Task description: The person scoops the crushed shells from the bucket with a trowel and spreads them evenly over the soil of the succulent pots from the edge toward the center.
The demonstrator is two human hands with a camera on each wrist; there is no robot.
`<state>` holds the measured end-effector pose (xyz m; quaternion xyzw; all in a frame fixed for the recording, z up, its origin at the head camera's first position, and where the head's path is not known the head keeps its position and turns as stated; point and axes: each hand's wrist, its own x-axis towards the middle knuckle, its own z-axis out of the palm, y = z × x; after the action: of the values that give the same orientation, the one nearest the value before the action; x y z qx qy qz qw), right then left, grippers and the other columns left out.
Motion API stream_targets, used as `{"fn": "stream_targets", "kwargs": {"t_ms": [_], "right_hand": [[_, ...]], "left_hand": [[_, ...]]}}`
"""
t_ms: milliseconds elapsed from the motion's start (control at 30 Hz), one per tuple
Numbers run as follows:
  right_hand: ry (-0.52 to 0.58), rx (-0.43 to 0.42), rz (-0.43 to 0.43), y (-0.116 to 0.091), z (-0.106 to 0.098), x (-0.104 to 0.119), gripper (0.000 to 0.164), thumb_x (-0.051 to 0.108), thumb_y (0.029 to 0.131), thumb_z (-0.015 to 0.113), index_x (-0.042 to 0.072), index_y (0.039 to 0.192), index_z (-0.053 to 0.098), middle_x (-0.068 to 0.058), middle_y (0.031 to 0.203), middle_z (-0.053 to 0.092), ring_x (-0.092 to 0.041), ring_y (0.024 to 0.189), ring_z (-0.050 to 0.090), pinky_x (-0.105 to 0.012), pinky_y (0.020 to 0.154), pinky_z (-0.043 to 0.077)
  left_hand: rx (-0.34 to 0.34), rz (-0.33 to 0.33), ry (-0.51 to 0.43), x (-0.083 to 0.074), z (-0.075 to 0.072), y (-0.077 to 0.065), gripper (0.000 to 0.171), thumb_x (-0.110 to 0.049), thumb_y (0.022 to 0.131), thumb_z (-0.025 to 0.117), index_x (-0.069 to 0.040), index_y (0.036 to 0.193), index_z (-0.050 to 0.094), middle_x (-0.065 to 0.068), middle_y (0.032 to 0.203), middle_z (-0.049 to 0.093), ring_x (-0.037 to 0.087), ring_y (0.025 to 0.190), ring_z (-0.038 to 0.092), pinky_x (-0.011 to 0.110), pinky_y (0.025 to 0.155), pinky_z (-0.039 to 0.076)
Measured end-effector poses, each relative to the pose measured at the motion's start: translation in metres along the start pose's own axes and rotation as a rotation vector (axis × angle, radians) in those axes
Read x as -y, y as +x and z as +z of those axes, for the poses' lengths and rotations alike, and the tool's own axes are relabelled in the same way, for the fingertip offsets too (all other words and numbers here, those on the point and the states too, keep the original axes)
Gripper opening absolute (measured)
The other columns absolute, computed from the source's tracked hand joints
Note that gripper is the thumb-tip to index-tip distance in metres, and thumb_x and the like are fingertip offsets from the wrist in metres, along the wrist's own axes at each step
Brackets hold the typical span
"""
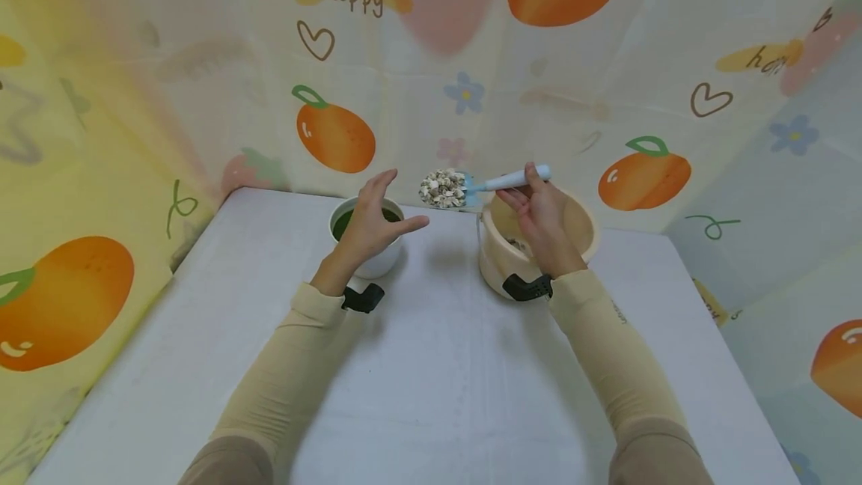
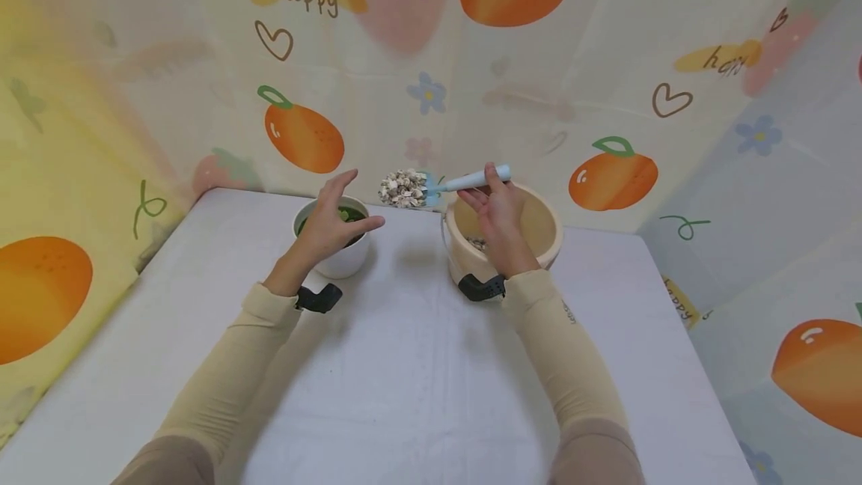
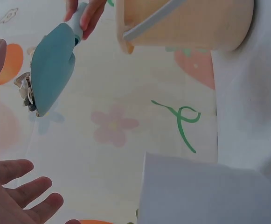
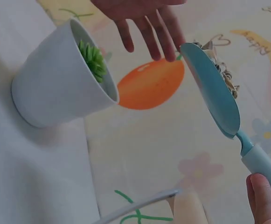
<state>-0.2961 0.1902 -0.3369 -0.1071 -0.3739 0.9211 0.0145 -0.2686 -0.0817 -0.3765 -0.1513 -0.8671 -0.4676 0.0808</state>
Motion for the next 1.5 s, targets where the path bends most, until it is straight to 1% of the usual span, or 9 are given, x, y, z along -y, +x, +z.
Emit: {"fn": "stream_targets", "kwargs": {"t_ms": [200,433,567,700,833,900,1000,1133,1500], "right_hand": [[-0.015,-0.003,0.000,0.002,0.009,-0.010,0.019,0.020,0.099,0.053,0.004,0.108,0.048,-0.013,0.083,0.063,-0.023,0.071,0.073,-0.034,0.065,0.060],[-0.036,-0.040,-0.006,0.005,0.015,-0.022,0.014,0.019,0.099,0.054,0.005,0.100,0.051,-0.012,0.076,0.064,-0.023,0.067,0.072,-0.034,0.061,0.060],[-0.049,-0.045,0.006,0.007,0.018,-0.029,0.013,0.019,0.099,0.053,0.006,0.099,0.052,-0.012,0.080,0.064,-0.023,0.070,0.073,-0.035,0.063,0.060],[-0.085,-0.042,0.004,0.006,0.023,-0.035,0.014,0.022,0.099,0.054,0.007,0.101,0.053,-0.013,0.091,0.063,-0.032,0.097,0.070,-0.034,0.065,0.060],[-0.121,-0.041,-0.014,0.004,0.027,-0.041,0.015,0.022,0.099,0.054,0.008,0.103,0.054,-0.016,0.102,0.060,-0.040,0.120,0.058,-0.035,0.068,0.060],[-0.139,-0.042,-0.022,0.003,0.029,-0.043,0.018,0.023,0.099,0.054,0.006,0.107,0.054,-0.017,0.104,0.059,-0.039,0.116,0.061,-0.035,0.069,0.059],[-0.151,-0.043,-0.023,0.003,0.031,-0.048,0.022,0.023,0.099,0.055,0.004,0.111,0.053,-0.016,0.099,0.061,-0.031,0.095,0.071,-0.035,0.070,0.059],[-0.153,-0.035,-0.028,0.004,0.034,-0.053,0.022,0.022,0.099,0.055,0.004,0.112,0.052,-0.012,0.088,0.062,-0.021,0.074,0.071,-0.033,0.067,0.060],[-0.176,-0.029,-0.035,0.003,0.040,-0.065,0.025,0.024,0.099,0.055,0.002,0.111,0.052,-0.013,0.090,0.062,-0.022,0.076,0.072,-0.036,0.073,0.059]], "left_hand": [[-0.014,0.005,-0.045,0.007,-0.008,-0.005,0.109,-0.068,0.071,0.073,-0.014,0.154,0.027,0.009,0.161,0.023,0.030,0.148,0.021,0.060,0.116,0.024],[-0.035,-0.005,-0.051,0.016,-0.014,-0.010,0.099,-0.052,0.077,0.077,-0.015,0.154,0.028,0.007,0.161,0.023,0.030,0.148,0.020,0.063,0.116,0.021],[-0.048,-0.016,-0.038,0.021,-0.018,-0.012,0.098,-0.050,0.077,0.078,-0.015,0.154,0.028,0.008,0.160,0.024,0.030,0.147,0.023,0.061,0.116,0.023],[-0.051,-0.014,-0.026,0.026,-0.022,-0.014,0.099,-0.051,0.077,0.078,-0.014,0.154,0.027,0.009,0.160,0.025,0.031,0.147,0.024,0.060,0.116,0.023],[-0.045,0.002,-0.025,0.032,-0.026,-0.017,0.098,-0.045,0.077,0.080,-0.014,0.154,0.027,0.010,0.160,0.024,0.031,0.147,0.022,0.060,0.117,0.022],[-0.041,0.004,-0.024,0.035,-0.028,-0.018,0.098,-0.042,0.077,0.081,-0.015,0.154,0.027,0.010,0.160,0.023,0.031,0.147,0.022,0.060,0.117,0.022],[-0.044,0.001,-0.022,0.040,-0.030,-0.020,0.099,-0.040,0.077,0.081,-0.015,0.154,0.026,0.010,0.160,0.022,0.031,0.148,0.021,0.060,0.117,0.022],[-0.060,-0.010,-0.017,0.046,-0.034,-0.023,0.099,-0.040,0.077,0.081,-0.014,0.154,0.026,0.010,0.160,0.023,0.032,0.147,0.021,0.060,0.116,0.022],[-0.062,-0.043,-0.006,0.062,-0.039,-0.028,0.097,-0.039,0.078,0.079,-0.012,0.154,0.025,0.012,0.159,0.024,0.033,0.146,0.022,0.062,0.116,0.021]]}}
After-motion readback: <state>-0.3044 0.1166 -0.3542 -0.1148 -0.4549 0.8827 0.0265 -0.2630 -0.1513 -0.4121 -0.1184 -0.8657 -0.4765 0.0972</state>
